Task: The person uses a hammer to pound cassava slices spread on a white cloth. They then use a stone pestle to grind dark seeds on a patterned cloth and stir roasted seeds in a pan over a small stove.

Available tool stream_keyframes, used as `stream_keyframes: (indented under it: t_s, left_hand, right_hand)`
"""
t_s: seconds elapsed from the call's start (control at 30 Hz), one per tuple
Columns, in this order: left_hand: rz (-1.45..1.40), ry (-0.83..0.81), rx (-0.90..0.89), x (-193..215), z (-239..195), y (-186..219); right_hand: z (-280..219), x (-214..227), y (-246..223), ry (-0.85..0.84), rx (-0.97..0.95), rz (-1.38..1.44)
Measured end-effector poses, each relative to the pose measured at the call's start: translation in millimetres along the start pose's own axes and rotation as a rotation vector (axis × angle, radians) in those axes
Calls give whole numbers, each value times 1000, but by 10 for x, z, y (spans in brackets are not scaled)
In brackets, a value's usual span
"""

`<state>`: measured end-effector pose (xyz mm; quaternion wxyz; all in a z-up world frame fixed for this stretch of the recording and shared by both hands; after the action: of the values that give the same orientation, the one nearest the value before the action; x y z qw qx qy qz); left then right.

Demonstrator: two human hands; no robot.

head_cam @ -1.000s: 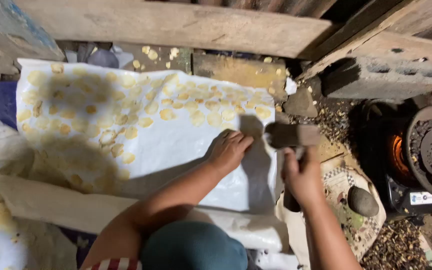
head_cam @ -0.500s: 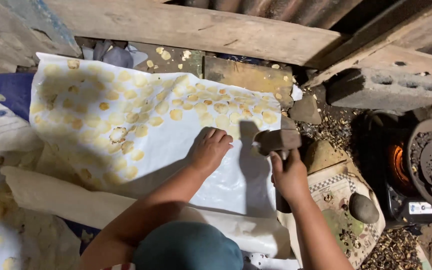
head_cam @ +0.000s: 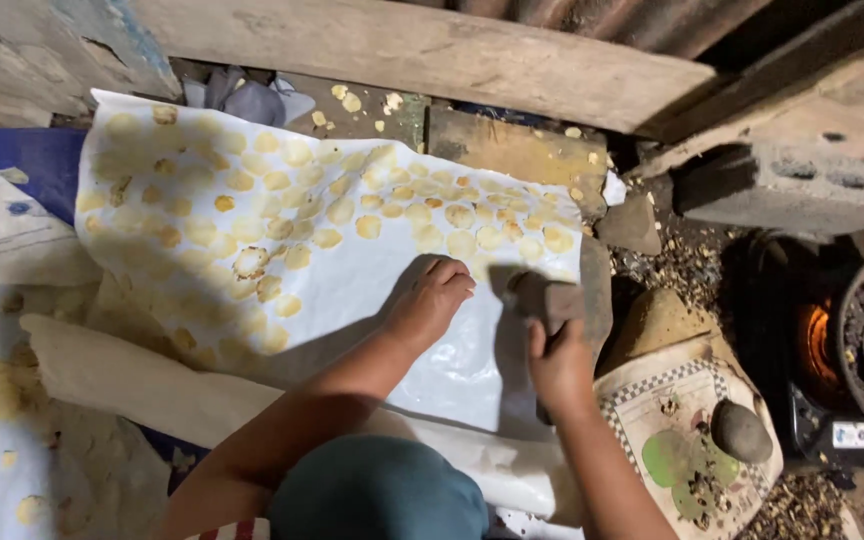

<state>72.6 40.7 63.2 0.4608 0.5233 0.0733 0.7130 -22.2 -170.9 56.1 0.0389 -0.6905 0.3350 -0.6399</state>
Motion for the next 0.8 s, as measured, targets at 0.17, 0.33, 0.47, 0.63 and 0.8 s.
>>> stream_keyframes:
  t_s: [0.17, 0.33, 0.47, 0.63, 0.8]
  left_hand:
    - [37, -46, 72, -141, 122, 173]
    - [276, -183, 167, -311, 97, 64]
    - [315, -86, 68, 157, 84, 118]
    - [102, 21, 16, 339, -66, 103]
    - [-91, -68, 189, 134, 53, 26]
  right_hand:
    - [-87, 746, -623, -14, -40, 277]
    - [-335, 1260, -1012, 247, 325, 354]
    - [-114, 440, -779, 207, 238, 151]
    - [-71, 99, -638, -16, 88, -51]
    - [116, 521, -616, -91, 29, 104]
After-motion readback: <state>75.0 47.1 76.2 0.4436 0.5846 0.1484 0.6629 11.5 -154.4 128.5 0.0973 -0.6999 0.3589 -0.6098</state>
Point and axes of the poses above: each hand's wrist, its own z-axis towards the middle knuckle, its own x-axis out of the back of the hand, y = z × x, the point moved 9 cm from there along z, towards the middle knuckle, and after that the axes turned 6 degrees about x, right-handed, at the moved point
